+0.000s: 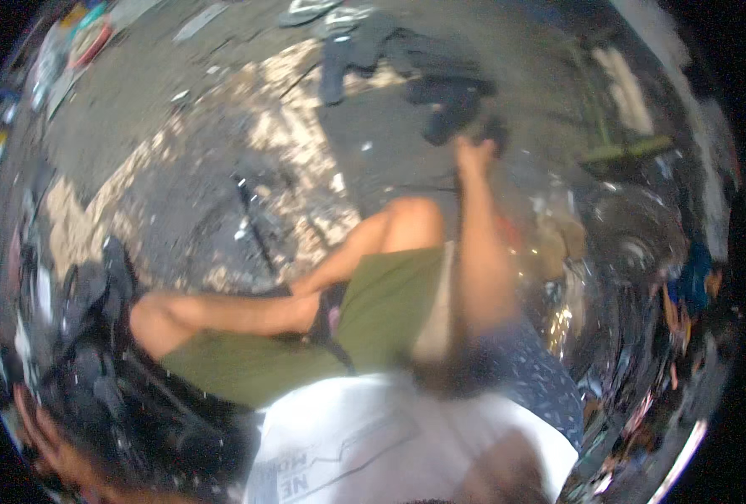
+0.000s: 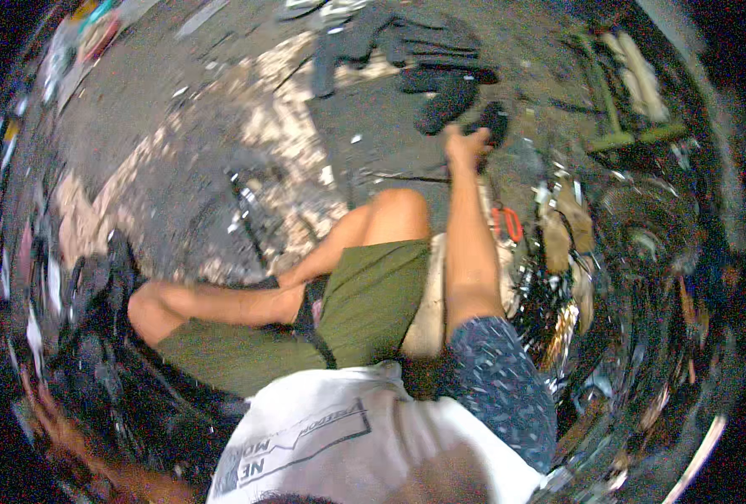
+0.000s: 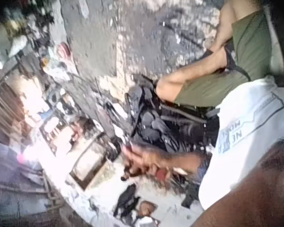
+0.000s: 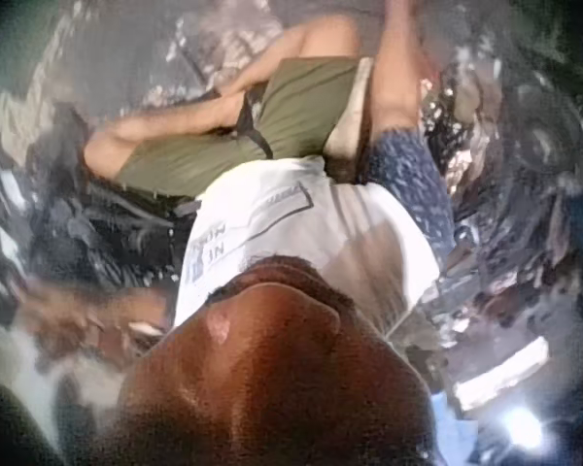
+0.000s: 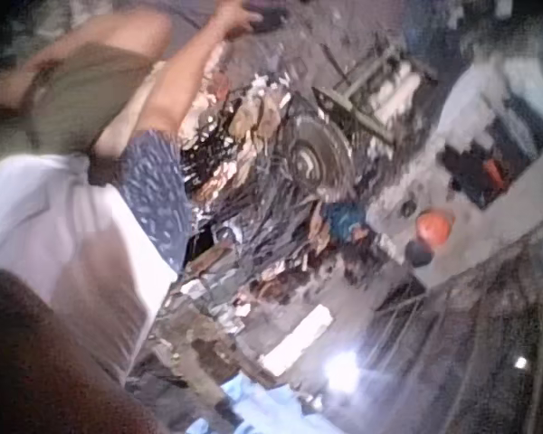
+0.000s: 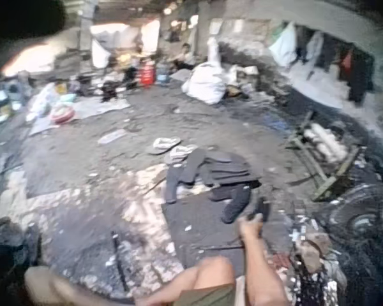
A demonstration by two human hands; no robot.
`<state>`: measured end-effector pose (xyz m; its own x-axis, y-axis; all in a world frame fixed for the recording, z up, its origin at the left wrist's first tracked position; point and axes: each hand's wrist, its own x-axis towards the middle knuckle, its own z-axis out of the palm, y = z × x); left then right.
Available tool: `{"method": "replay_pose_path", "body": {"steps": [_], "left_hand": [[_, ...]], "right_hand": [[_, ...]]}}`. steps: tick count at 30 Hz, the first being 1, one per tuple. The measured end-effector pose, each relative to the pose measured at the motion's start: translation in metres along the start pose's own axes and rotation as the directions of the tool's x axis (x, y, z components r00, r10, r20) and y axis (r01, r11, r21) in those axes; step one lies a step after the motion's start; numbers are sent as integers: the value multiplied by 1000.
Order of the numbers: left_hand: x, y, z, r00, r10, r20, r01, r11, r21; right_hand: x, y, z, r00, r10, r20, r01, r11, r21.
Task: The person sits on the floor and assembles black flip-flops by inserting straps into the soles. They handle multiple soles and straps, using a small tool to push the straps through holes, then secure them by hand.
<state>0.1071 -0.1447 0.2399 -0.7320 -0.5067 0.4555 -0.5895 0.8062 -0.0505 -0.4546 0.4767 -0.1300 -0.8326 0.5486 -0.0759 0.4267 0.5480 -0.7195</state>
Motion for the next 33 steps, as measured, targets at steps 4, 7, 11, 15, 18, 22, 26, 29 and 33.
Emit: {"method": "replay_pose_path", "body": {"steps": [4, 7, 11, 15, 18, 22, 26, 29, 33], "left_hand": [[22, 186, 113, 940, -46, 337, 330, 371, -868], [1, 248, 159, 700, -40, 713, 657, -353, -666], [-15, 201, 161, 736, -364, 571, 658, 185, -730], [-63, 162, 134, 725, -396, 563, 682, 300, -667], [-108, 150, 136, 775, -240, 585, 602, 563, -567], [-81, 164, 135, 922, -290, 258, 387, 717, -579], [-37, 185, 147, 928, -162, 335, 360, 615, -702], [-7, 229, 160, 794, -68, 605, 597, 282, -751], [-7, 234, 166, 807, -91, 584, 591, 156, -792]], "right_hand": [[-200, -117, -36, 786, -495, 371, 268, 813, 517], [-320, -144, -34, -34, -863, 504, 517, 416, 748], [-372, -140, 26, -174, -856, 487, 455, 368, 811], [-340, -143, 148, 458, -610, 647, 486, 781, 392], [-363, -121, 220, 519, -573, 634, 631, 757, 169], [-344, -115, 218, 612, -459, 644, 465, 868, 177], [-379, -164, 133, 447, -563, 695, 252, 825, 507], [-419, -179, 56, 137, -759, 636, 92, 649, 755], [-392, -177, 65, 31, -782, 623, 109, 622, 775]]}}
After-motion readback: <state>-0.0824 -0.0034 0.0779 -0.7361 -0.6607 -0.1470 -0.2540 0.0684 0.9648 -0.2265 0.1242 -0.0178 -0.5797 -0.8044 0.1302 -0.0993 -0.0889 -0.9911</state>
